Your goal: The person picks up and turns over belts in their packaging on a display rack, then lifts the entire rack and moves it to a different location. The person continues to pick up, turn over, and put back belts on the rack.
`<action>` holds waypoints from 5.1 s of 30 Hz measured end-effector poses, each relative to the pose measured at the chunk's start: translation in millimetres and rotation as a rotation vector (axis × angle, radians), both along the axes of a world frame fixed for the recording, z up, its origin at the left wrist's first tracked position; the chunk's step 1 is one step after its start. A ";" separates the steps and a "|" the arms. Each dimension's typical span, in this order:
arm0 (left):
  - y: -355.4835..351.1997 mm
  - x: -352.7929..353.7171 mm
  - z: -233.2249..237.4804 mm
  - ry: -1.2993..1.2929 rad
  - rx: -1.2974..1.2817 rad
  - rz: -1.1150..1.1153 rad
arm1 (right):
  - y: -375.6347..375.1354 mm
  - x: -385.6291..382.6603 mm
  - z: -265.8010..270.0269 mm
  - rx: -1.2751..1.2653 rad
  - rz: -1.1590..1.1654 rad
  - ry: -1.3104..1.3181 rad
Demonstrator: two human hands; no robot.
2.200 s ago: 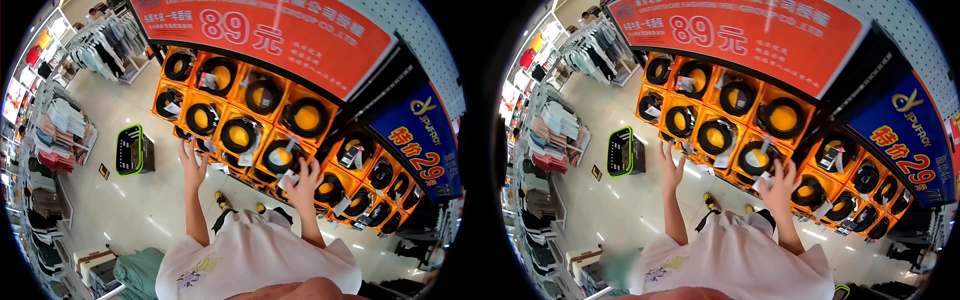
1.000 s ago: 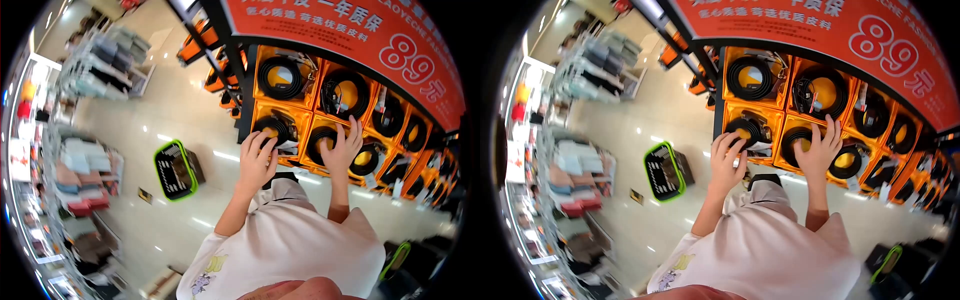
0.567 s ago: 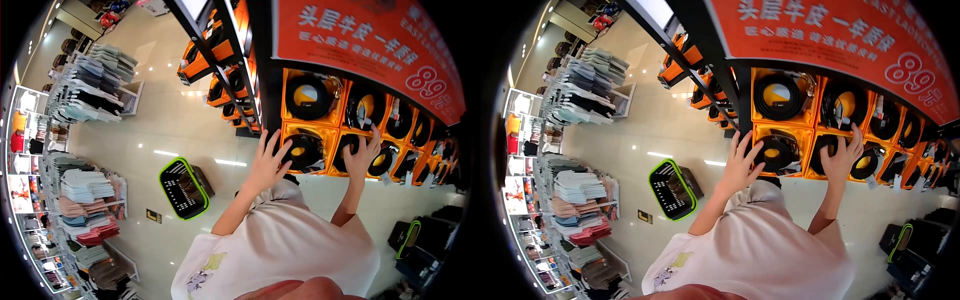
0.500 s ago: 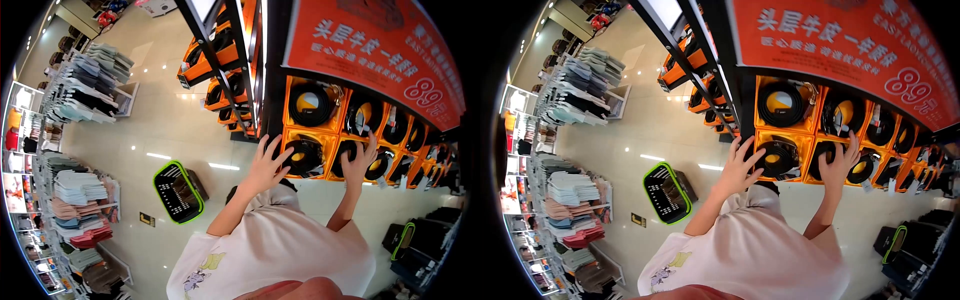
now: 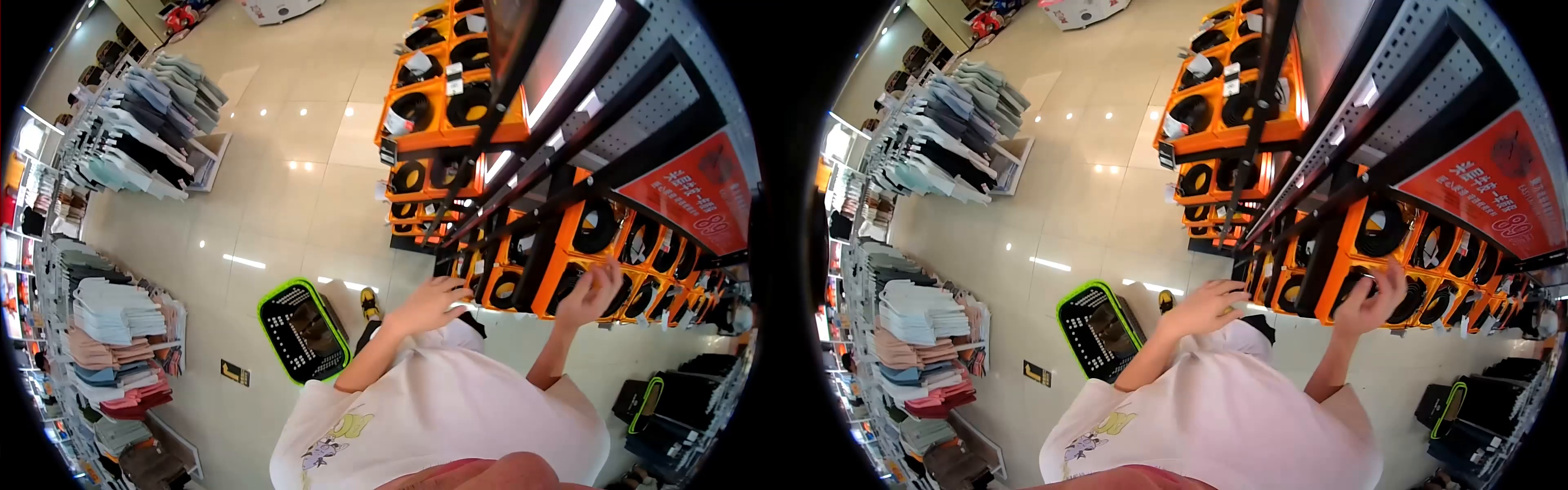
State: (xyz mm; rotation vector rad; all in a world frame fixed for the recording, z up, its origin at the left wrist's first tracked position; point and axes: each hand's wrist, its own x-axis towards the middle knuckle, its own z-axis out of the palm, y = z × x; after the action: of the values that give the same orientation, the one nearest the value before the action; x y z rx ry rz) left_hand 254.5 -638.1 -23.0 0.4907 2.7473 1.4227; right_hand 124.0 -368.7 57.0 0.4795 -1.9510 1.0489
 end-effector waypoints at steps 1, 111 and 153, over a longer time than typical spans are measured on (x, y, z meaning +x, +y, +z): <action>-25.1 6.3 3.7 -0.010 -0.065 0.024 | -26.9 10.0 4.7 0.013 0.079 -0.013; -400.0 -785.4 22.4 0.552 -0.116 -0.630 | -507.7 -283.0 -26.7 -0.039 -1.864 -0.218; -391.2 -851.9 35.6 0.688 0.171 -1.217 | -620.0 -491.2 -47.6 -0.275 -2.043 -0.526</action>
State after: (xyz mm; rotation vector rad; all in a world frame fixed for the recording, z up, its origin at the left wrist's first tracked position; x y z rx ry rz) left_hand -597.4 -1029.2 12.6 2.4182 1.7528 1.1649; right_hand -367.2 -988.6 9.4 -1.7620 -1.4693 -0.0568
